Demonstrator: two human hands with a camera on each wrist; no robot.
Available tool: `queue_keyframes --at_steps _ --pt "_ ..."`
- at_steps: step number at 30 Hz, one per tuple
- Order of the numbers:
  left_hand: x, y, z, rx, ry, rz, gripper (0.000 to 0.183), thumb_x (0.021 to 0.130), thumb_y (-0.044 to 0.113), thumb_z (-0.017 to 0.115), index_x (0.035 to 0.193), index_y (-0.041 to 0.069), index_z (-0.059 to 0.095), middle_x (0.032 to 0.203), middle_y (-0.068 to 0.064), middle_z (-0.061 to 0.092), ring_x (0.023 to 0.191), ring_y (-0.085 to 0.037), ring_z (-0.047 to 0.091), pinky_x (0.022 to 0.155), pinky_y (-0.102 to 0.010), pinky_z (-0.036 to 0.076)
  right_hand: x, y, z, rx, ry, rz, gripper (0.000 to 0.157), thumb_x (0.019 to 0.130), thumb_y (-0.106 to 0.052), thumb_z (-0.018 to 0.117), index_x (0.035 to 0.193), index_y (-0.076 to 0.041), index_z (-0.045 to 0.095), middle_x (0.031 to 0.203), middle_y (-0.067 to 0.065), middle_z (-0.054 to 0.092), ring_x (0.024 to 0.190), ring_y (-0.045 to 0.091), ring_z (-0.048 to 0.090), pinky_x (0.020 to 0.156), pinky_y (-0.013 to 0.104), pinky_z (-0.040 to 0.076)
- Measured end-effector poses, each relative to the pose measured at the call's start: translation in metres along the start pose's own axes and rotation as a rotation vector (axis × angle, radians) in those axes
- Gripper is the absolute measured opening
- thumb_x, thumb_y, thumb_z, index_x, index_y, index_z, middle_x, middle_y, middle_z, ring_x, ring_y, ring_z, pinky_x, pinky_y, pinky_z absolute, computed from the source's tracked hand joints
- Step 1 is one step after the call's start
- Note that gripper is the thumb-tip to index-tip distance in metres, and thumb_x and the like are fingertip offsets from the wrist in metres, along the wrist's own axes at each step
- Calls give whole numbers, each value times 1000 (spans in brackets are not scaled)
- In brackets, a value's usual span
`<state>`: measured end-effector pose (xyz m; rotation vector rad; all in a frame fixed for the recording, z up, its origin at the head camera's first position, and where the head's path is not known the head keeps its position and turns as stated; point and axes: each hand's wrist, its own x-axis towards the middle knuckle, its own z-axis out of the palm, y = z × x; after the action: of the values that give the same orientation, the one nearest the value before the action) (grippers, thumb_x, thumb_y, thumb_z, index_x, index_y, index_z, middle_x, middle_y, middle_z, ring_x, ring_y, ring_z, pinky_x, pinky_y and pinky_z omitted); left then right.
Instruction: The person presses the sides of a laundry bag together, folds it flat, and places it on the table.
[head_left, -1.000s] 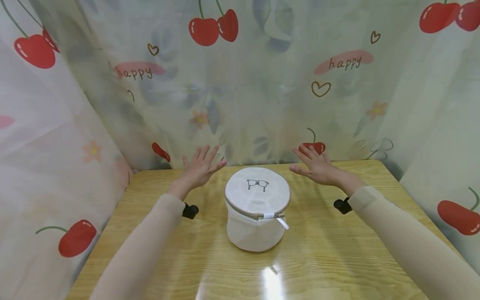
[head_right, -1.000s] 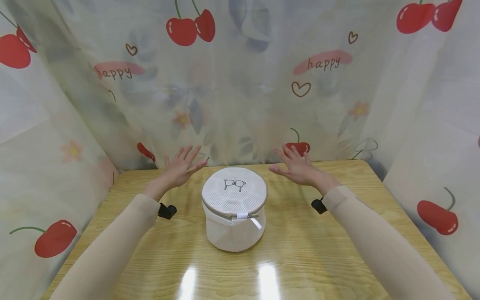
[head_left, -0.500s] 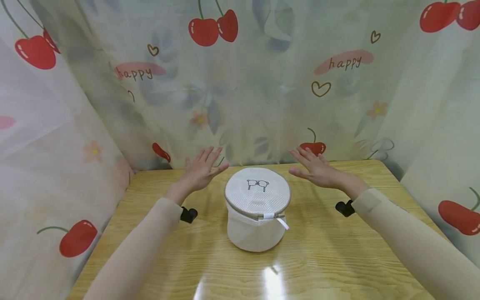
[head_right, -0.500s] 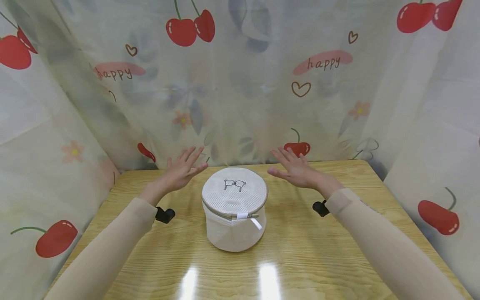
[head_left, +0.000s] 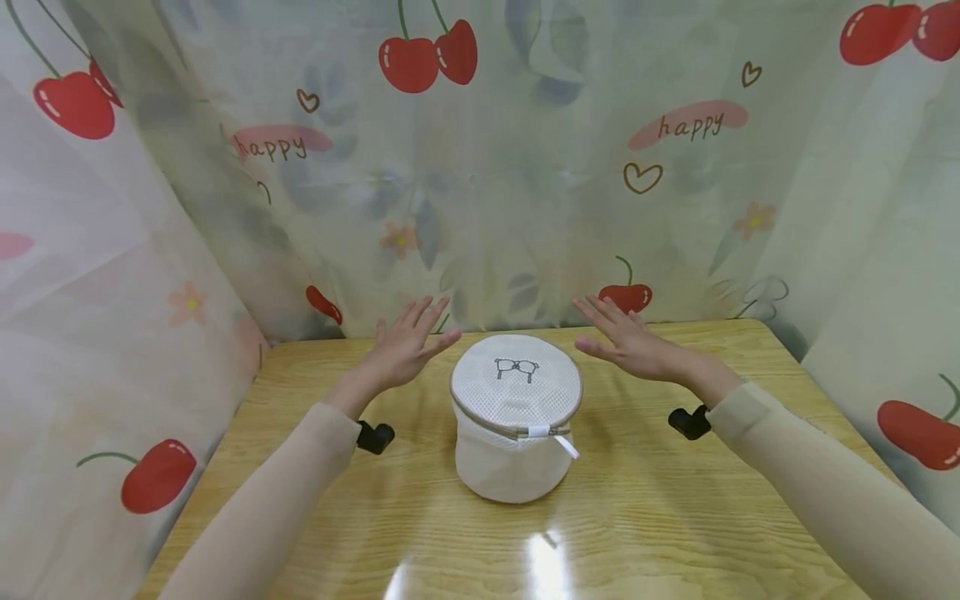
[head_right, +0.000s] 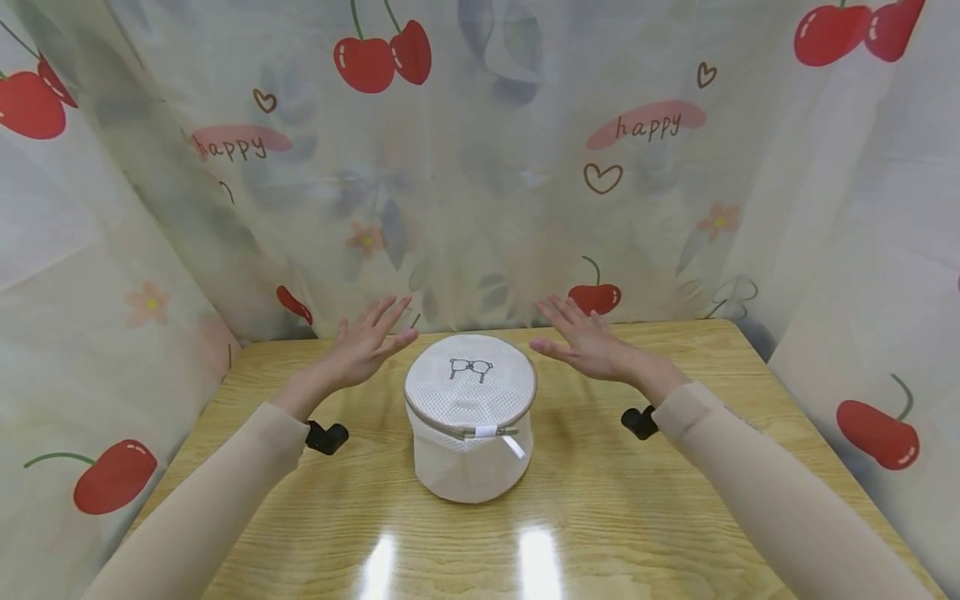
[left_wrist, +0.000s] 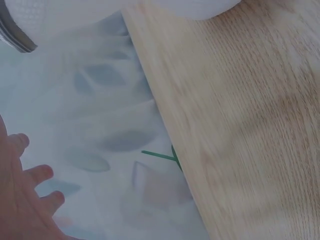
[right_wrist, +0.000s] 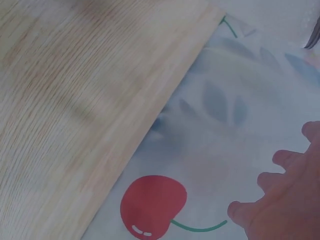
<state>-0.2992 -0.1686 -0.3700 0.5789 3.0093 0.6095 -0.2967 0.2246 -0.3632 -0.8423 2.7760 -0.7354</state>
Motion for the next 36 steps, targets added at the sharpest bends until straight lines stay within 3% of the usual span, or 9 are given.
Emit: queue_keyframes --at_steps 8,14,20,29,36 --pt "-7 2 1 -46 -11 12 92 98 82 24 170 25 10 175 -10 4 160 -36 -1 115 -77 -4 -3 -6 4 32 12 -41 75 111 -47 45 169 -18 8 174 15 -2 158 42 -11 118 72 -8" --pt "-14 6 0 -120 -8 39 82 105 69 33 170 23 12 174 -13 6 159 -40 4 114 -79 -2 -5 -9 6 45 21 -71 73 111 -46 43 169 -19 8 175 15 -1 159 40 -8 118 73 -5" --pt "-17 8 1 -160 -10 73 78 108 64 35 169 20 12 174 -15 7 158 -42 8 115 -78 2 -8 -8 11 75 34 -100 72 112 -43 43 169 -15 10 175 14 0 159 41 -8 119 72 -5" --pt "-25 12 4 -248 -19 97 78 108 64 35 169 21 13 173 -17 12 156 -46 15 119 -72 14 -15 -10 14 166 20 -81 71 111 -41 45 170 -24 7 175 10 -4 159 40 -8 116 78 3" --pt "-32 16 3 -348 -58 88 78 107 64 38 169 26 9 173 -16 7 157 -46 9 118 -73 15 -21 -17 15 265 -16 -78 73 111 -41 46 169 -26 5 175 8 -7 159 38 -12 115 79 4"
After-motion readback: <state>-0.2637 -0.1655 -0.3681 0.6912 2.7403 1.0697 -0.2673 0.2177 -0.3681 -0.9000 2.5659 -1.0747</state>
